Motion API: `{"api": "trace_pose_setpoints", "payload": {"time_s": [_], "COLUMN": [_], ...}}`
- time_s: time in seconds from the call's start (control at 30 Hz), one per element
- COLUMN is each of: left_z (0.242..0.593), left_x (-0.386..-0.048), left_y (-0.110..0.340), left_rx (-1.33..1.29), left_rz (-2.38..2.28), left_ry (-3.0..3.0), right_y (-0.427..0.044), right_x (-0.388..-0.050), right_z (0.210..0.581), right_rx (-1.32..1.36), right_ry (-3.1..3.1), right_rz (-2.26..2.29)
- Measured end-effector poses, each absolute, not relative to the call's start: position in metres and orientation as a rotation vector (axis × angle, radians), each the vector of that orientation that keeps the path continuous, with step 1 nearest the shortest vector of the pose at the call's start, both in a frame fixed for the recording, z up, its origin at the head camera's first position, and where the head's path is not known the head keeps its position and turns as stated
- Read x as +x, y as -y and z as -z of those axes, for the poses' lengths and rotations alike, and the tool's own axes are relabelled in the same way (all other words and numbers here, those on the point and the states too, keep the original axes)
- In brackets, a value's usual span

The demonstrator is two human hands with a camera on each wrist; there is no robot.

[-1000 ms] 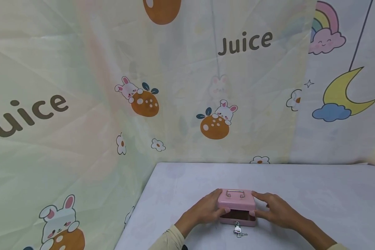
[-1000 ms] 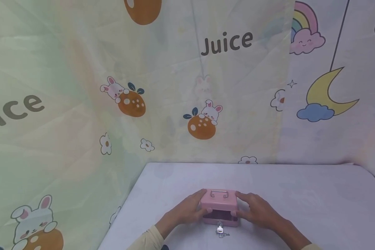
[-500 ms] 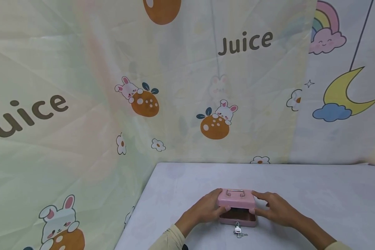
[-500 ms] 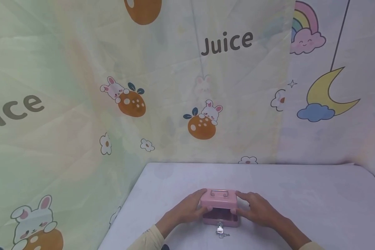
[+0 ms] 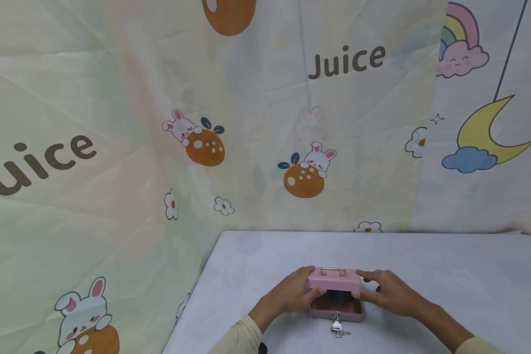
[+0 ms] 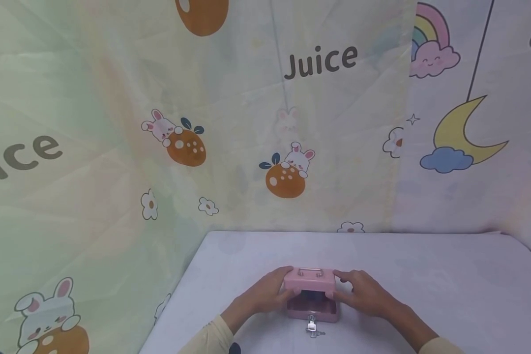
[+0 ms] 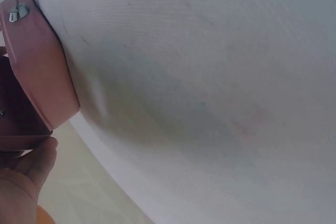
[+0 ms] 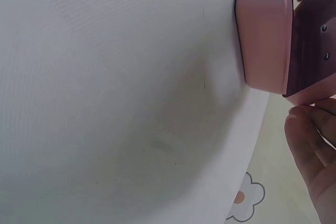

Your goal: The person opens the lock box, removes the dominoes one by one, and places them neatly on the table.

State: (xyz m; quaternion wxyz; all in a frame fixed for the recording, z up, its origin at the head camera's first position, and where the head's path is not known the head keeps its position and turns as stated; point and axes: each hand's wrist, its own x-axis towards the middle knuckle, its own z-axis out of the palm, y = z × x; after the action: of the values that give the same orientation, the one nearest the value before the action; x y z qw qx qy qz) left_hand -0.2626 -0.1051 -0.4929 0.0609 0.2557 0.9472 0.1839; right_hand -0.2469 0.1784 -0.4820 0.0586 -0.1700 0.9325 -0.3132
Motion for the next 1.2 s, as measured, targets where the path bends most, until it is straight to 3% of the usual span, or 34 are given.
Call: {"api": "trace_pose_setpoints", "payload": {"time_s": [1.2], "left_z": [0.492], "left_x": [-0.274], "left_y": [0.102], "left_rx": [0.729], "left_rz": [-0.654], "left_ry": [-2.899], "right_y": [-0.176], "right_x": [-0.254], "right_z": [0.478], "right_rx": [-0.545], "right_ry": [-2.834], "right_rz": [0.977]}}
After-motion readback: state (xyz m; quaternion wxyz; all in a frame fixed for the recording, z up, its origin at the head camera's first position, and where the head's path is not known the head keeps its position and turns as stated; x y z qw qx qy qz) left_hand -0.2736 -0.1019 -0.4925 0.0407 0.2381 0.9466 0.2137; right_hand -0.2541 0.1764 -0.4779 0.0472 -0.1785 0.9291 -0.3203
